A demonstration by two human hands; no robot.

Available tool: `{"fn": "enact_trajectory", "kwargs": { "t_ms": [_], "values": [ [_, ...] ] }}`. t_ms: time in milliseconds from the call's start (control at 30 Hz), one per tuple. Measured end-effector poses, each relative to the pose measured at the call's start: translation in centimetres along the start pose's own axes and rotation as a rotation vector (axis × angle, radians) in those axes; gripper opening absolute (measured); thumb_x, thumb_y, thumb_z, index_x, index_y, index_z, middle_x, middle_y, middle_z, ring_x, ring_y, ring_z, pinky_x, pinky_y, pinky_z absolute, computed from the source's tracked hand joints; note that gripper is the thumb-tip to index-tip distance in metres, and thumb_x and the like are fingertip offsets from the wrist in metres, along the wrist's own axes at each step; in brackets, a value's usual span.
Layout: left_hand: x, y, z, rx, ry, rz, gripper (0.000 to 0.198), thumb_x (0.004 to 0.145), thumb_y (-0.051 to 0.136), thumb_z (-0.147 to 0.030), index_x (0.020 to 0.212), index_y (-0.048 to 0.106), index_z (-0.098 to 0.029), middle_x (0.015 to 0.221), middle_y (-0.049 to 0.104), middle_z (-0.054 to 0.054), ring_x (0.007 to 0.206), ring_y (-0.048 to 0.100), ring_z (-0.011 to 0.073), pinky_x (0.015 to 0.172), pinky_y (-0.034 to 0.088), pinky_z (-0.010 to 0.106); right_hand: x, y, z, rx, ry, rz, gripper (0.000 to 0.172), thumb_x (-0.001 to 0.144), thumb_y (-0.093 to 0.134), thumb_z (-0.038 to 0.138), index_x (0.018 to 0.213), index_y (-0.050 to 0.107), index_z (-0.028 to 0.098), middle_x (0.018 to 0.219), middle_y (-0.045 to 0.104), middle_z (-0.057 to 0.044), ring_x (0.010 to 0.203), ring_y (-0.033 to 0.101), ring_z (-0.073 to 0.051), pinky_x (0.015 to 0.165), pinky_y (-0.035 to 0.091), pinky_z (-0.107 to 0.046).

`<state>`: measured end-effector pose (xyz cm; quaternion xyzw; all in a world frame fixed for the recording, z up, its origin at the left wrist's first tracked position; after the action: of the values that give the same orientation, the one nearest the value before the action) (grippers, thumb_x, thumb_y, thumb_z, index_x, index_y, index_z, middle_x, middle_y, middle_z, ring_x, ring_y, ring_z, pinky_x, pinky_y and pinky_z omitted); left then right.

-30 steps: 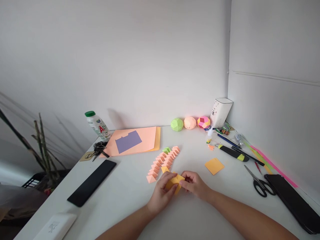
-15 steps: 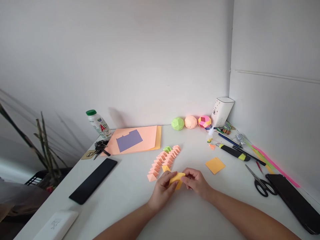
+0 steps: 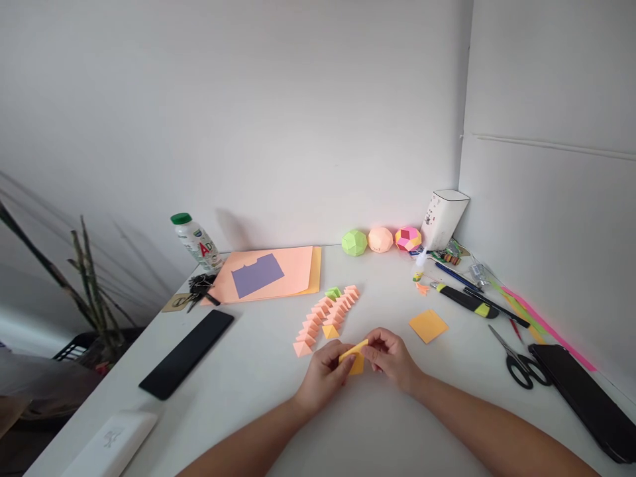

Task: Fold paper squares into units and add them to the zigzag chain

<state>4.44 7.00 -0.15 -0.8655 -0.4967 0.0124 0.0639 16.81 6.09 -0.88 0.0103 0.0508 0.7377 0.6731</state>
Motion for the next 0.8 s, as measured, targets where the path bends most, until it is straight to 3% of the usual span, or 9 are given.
{"fn": "enact_trajectory", "kwargs": {
  "t_ms": [200, 800],
  "values": [
    [-0.01, -0.05, 0.01, 0.000, -0.001, -0.006, 0.029, 0.084, 0.052, -0.040, 0.086, 0.066, -0.015, 0.069, 0.044, -0.002, 0.047, 0.044, 0.0062, 0.043, 0.040, 0.020, 0.09, -0.07, -0.43, 0.046, 0.028, -0.012, 0.026, 0.073, 0.068, 0.039, 0.084, 0.055, 0.019, 0.065, 0.053, 0.005, 0.046, 0.043, -0.006, 0.044, 0.034, -0.020],
    [0.05, -0.10, -0.01, -0.002, -0.008, -0.013, 0.028, 0.081, 0.054, -0.039, 0.079, 0.066, -0.014, 0.067, 0.043, -0.002, 0.046, 0.042, 0.0058, 0.041, 0.039, 0.019, 0.24, -0.07, -0.20, -0.018, 0.029, 0.002, 0.026, 0.072, 0.067, 0.042, 0.076, 0.061, 0.017, 0.051, 0.047, 0.005, 0.045, 0.040, -0.008, 0.043, 0.031, -0.022]
  ]
}}
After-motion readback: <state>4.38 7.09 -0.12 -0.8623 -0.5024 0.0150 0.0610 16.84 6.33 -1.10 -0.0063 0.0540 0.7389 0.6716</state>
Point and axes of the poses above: each hand's wrist, its own x-axis towards the middle knuckle, its own y-axis out of the palm, z = x × y, the point moved 9 cm from there along x, towards the middle knuckle
